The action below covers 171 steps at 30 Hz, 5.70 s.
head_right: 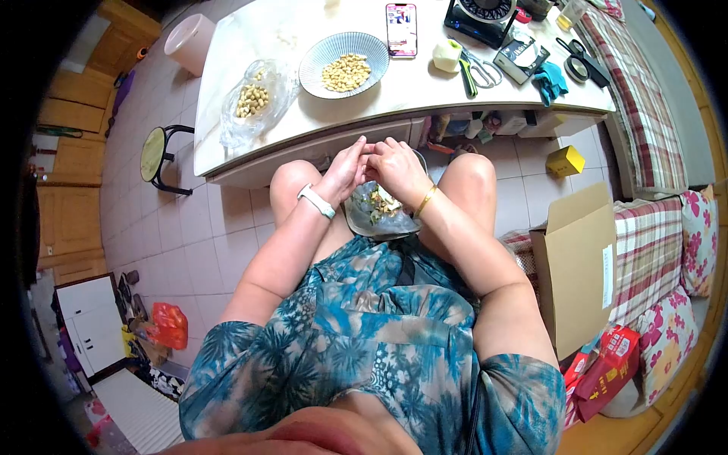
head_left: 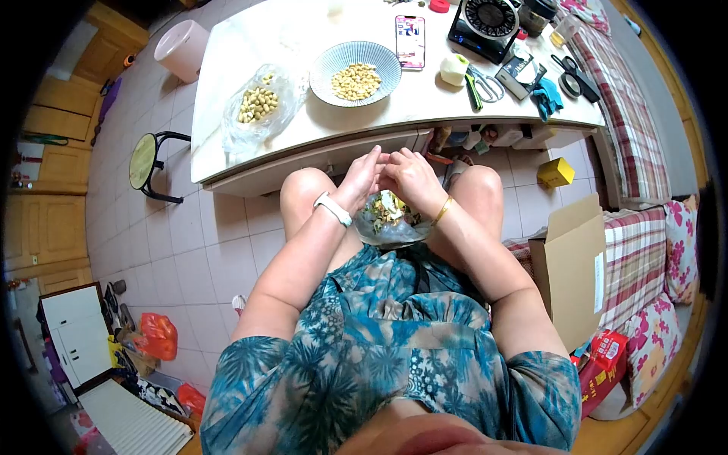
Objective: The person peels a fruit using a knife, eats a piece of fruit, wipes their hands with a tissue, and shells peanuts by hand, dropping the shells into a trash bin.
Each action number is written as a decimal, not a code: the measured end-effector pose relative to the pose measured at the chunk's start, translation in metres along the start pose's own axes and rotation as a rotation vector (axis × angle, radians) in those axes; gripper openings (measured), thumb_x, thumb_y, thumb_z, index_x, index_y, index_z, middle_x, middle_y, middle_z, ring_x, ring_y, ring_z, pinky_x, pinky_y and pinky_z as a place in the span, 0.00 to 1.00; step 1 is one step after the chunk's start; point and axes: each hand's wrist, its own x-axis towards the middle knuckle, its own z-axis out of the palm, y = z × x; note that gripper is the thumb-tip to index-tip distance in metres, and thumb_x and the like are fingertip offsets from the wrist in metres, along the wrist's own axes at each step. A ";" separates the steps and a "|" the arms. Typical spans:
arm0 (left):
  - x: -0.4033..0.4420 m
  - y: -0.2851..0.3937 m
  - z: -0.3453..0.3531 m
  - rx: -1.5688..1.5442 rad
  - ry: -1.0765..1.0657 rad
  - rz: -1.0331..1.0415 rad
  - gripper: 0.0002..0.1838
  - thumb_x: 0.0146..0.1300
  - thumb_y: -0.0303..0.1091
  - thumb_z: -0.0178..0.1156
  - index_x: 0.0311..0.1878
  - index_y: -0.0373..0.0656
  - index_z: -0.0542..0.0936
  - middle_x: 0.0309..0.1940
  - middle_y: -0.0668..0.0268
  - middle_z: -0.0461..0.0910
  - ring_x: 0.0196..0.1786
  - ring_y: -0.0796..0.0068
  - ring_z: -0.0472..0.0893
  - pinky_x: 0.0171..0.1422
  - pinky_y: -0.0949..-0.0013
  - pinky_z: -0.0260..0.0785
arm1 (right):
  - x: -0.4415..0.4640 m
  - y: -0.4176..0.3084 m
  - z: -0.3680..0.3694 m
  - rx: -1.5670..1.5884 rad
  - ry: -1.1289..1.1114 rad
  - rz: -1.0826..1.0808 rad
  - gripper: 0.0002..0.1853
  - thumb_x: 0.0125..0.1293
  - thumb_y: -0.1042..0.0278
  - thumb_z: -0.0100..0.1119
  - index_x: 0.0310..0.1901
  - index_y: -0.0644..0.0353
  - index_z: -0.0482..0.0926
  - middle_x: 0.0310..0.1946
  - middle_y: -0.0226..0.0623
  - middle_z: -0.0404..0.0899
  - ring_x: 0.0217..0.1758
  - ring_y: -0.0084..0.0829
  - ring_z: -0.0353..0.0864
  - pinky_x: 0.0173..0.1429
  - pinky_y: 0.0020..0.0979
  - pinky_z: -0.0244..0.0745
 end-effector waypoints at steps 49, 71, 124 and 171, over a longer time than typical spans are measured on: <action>-0.008 0.003 0.006 0.146 -0.051 0.045 0.12 0.72 0.24 0.50 0.47 0.38 0.84 0.36 0.68 0.85 0.34 0.83 0.83 0.38 0.80 0.78 | 0.002 0.015 0.012 0.097 -0.001 0.157 0.05 0.53 0.74 0.65 0.33 0.59 0.86 0.31 0.39 0.83 0.42 0.44 0.81 0.48 0.42 0.80; 0.005 0.001 -0.010 0.130 0.124 0.131 0.13 0.75 0.21 0.51 0.58 0.31 0.78 0.47 0.56 0.85 0.42 0.74 0.86 0.45 0.76 0.82 | -0.013 0.038 0.032 -0.062 -0.131 0.252 0.04 0.57 0.71 0.61 0.30 0.57 0.85 0.30 0.44 0.84 0.41 0.47 0.84 0.49 0.45 0.80; -0.006 -0.008 0.001 0.977 0.145 0.494 0.14 0.74 0.32 0.50 0.48 0.35 0.84 0.37 0.53 0.86 0.40 0.62 0.86 0.49 0.61 0.77 | 0.011 0.017 0.013 0.289 0.155 0.350 0.07 0.60 0.68 0.68 0.34 0.62 0.83 0.34 0.47 0.83 0.39 0.49 0.85 0.44 0.43 0.80; -0.025 0.135 -0.203 1.127 1.035 0.834 0.12 0.70 0.33 0.60 0.51 0.38 0.84 0.46 0.52 0.86 0.49 0.54 0.85 0.55 0.59 0.76 | 0.015 0.020 -0.005 0.258 -0.166 0.314 0.07 0.64 0.72 0.66 0.42 0.61 0.84 0.38 0.45 0.85 0.42 0.46 0.86 0.47 0.40 0.81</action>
